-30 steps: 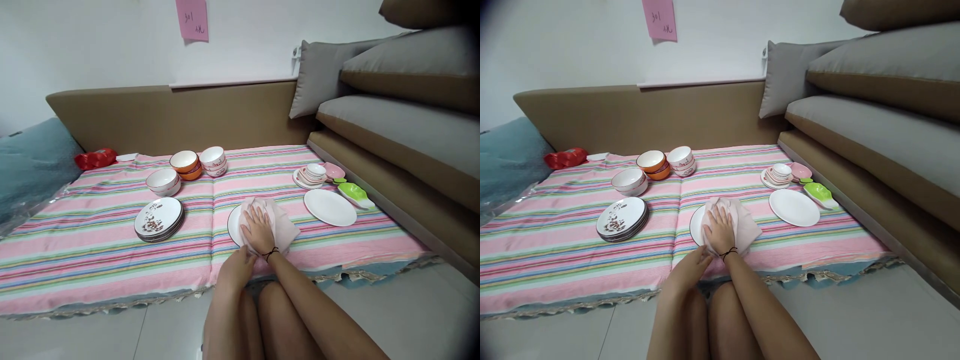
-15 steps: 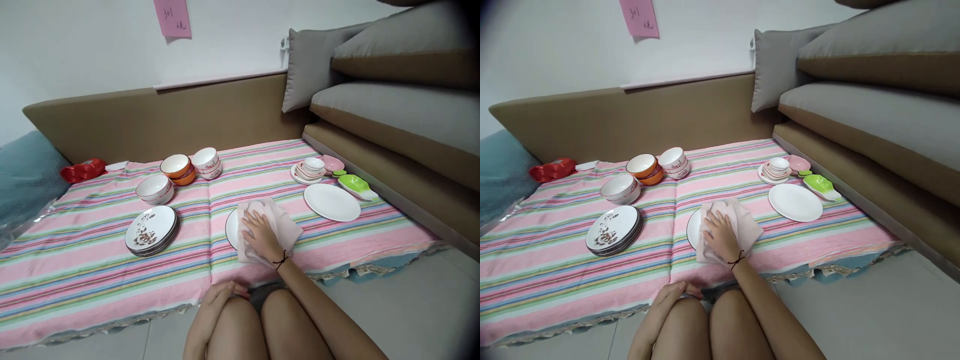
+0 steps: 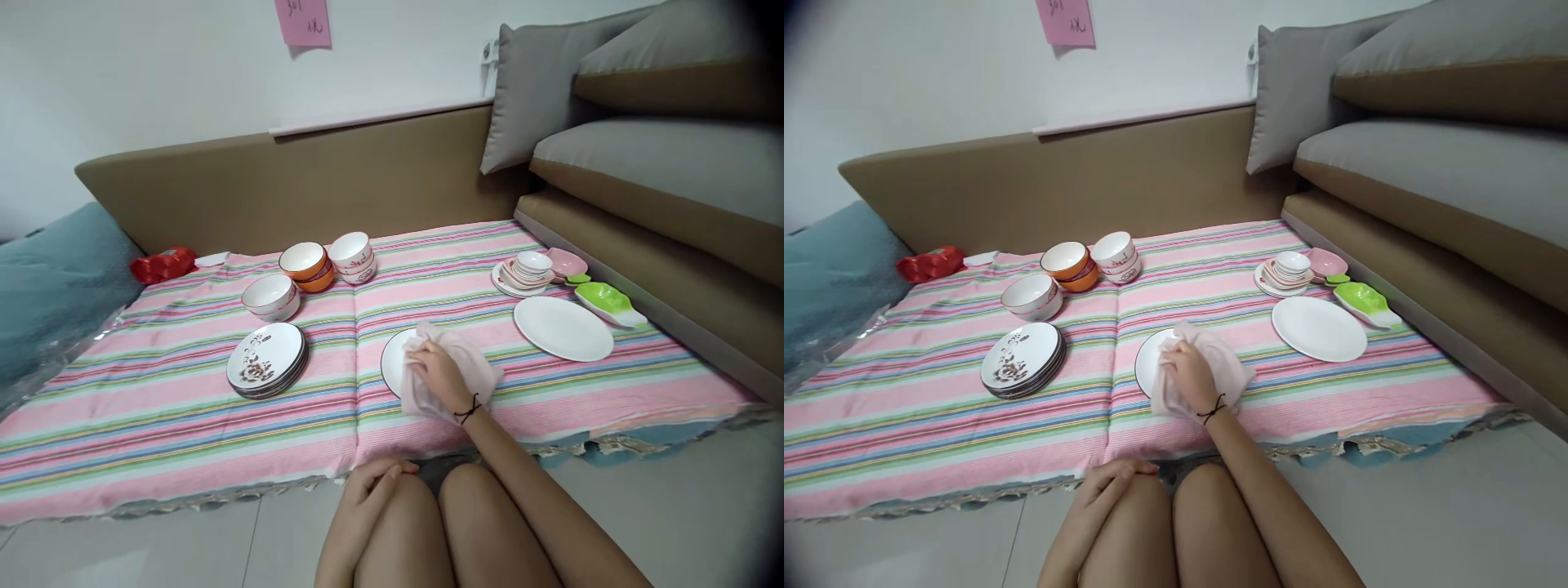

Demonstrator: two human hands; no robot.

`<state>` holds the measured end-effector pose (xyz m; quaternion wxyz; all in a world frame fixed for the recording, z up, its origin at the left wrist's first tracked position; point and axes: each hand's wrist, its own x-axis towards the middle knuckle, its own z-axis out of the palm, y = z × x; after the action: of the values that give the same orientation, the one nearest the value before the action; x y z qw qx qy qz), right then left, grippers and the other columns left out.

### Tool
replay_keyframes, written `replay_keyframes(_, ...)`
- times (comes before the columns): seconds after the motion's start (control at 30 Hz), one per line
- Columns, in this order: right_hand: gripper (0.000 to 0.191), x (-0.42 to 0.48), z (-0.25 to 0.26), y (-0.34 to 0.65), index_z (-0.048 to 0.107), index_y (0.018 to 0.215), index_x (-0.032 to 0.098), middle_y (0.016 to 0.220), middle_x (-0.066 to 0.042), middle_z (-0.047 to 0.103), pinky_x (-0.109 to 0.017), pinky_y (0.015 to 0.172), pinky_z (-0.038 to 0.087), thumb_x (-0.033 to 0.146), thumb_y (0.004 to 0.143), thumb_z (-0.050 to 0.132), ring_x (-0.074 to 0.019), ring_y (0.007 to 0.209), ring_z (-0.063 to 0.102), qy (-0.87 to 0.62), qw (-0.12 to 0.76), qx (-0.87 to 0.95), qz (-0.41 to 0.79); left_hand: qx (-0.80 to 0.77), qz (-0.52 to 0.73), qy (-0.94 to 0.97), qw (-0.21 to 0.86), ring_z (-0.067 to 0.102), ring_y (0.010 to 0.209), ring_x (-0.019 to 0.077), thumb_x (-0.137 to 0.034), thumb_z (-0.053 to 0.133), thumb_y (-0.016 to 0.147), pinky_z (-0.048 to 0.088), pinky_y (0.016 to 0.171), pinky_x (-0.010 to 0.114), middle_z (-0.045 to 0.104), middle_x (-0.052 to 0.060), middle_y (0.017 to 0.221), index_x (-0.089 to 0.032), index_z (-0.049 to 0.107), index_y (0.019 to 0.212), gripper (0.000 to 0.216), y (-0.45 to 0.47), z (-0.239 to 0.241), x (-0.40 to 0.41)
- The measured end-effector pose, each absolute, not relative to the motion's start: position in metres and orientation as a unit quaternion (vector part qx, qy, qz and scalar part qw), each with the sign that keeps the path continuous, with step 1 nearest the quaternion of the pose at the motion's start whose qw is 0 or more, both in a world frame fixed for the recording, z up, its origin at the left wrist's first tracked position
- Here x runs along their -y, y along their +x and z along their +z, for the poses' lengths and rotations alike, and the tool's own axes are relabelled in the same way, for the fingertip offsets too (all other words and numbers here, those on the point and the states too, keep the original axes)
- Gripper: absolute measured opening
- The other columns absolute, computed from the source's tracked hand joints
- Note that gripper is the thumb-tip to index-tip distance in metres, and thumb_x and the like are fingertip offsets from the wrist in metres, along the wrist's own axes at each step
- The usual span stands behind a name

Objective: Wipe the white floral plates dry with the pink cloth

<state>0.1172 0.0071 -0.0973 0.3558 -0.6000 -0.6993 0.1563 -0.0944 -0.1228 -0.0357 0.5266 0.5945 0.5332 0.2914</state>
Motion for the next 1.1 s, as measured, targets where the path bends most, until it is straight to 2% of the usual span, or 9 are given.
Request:
replay_keyframes(0.1,0.034,-0.004,-0.100,0.126,0.070,0.108,0.013,0.108,-0.013,0.062,-0.036,0.092,0.044,0.010,0.087,0.042,-0.0224,0.102,0.055,-0.652,0.355,0.657,0.132,-0.519,0.247,0.618,0.536,0.064,0.096,0.0213,-0.043,0.050,0.087,0.048,0.092,0.033,0.072,0.004,0.097,-0.021,0.072,0.089,0.031,-0.090,-0.028,0.115)
replay_keyframes(0.2,0.036,0.010,-0.101,0.126,0.070,0.108,0.015,0.098,-0.010,0.063,-0.033,0.086,0.046,0.008,0.085,0.043,-0.0210,0.096,0.057,-0.658,0.337,0.660,0.132,-0.523,0.225,0.653,0.500,0.064,0.088,0.0196,-0.042,0.044,0.091,0.047,0.081,0.030,0.072,0.004,0.089,-0.019,0.070,0.087,0.035,-0.076,-0.018,0.110)
replay_keyframes(0.33,0.035,0.018,-0.097,0.113,0.072,0.106,0.021,0.096,-0.005,0.064,-0.027,0.086,0.046,0.010,0.085,0.046,-0.0164,0.095,0.058,-0.631,0.314,0.694,0.145,-0.539,0.177,0.726,0.389,0.064,0.082,0.0200,-0.035,0.039,0.093,0.043,0.072,0.029,0.072,0.004,0.089,-0.022,0.068,0.093,0.033,-0.043,-0.005,0.109)
replay_keyframes(0.47,0.037,0.012,-0.094,0.110,0.069,0.114,0.017,0.098,-0.010,0.063,-0.033,0.088,0.045,0.011,0.087,0.043,-0.0211,0.097,0.057,-0.660,0.311,0.673,0.120,-0.512,0.138,0.764,0.368,0.064,0.082,0.0193,-0.034,0.039,0.092,0.043,0.068,0.027,0.072,0.005,0.092,-0.024,0.068,0.098,0.031,-0.020,0.003,0.108)
replay_keyframes(0.57,0.038,0.018,-0.097,0.118,0.068,0.114,0.012,0.098,-0.013,0.061,-0.036,0.086,0.046,0.010,0.088,0.040,-0.0236,0.097,0.057,-0.671,0.308,0.666,0.108,-0.531,0.110,0.771,0.332,0.065,0.083,0.0181,-0.031,0.036,0.093,0.043,0.068,0.025,0.072,0.005,0.094,-0.022,0.067,0.096,0.032,-0.025,0.001,0.095)
replay_keyframes(0.7,0.033,0.028,-0.096,0.122,0.070,0.107,0.015,0.095,-0.010,0.062,-0.033,0.083,0.047,0.010,0.088,0.044,-0.0199,0.090,0.058,-0.614,0.281,0.725,0.132,-0.624,0.019,0.747,0.228,0.066,0.090,0.0202,-0.028,0.035,0.093,0.044,0.073,0.028,0.071,0.010,0.098,-0.018,0.067,0.094,0.033,-0.041,-0.001,0.061)
replay_keyframes(0.87,0.016,0.005,-0.080,0.108,0.070,0.093,0.019,0.095,-0.005,0.066,-0.028,0.086,0.048,0.016,0.083,0.057,-0.0160,0.092,0.058,-0.522,0.237,0.802,0.168,-0.656,0.002,0.732,0.182,0.063,0.103,0.0281,-0.025,0.035,0.092,0.046,0.082,0.035,0.065,0.019,0.112,-0.010,0.063,0.110,0.037,-0.012,0.010,0.031)
replay_keyframes(0.97,0.019,-0.013,-0.067,0.108,0.067,0.095,0.018,0.102,-0.004,0.067,-0.028,0.094,0.045,0.013,0.080,0.057,-0.0150,0.097,0.058,-0.521,0.223,0.806,0.170,-0.660,0.017,0.733,0.164,0.061,0.110,0.0255,-0.018,0.026,0.093,0.047,0.085,0.034,0.061,0.017,0.121,-0.012,0.057,0.121,0.043,0.012,0.015,0.023)
replay_keyframes(1.1,0.025,-0.014,-0.053,0.117,0.066,0.098,0.013,0.107,-0.011,0.066,-0.031,0.091,0.045,0.007,0.080,0.051,-0.0192,0.101,0.058,-0.601,0.212,0.757,0.145,-0.676,0.004,0.720,0.158,0.057,0.116,0.0295,-0.020,0.034,0.090,0.046,0.090,0.038,0.056,0.019,0.127,-0.009,0.053,0.124,0.040,0.008,0.011,0.005)
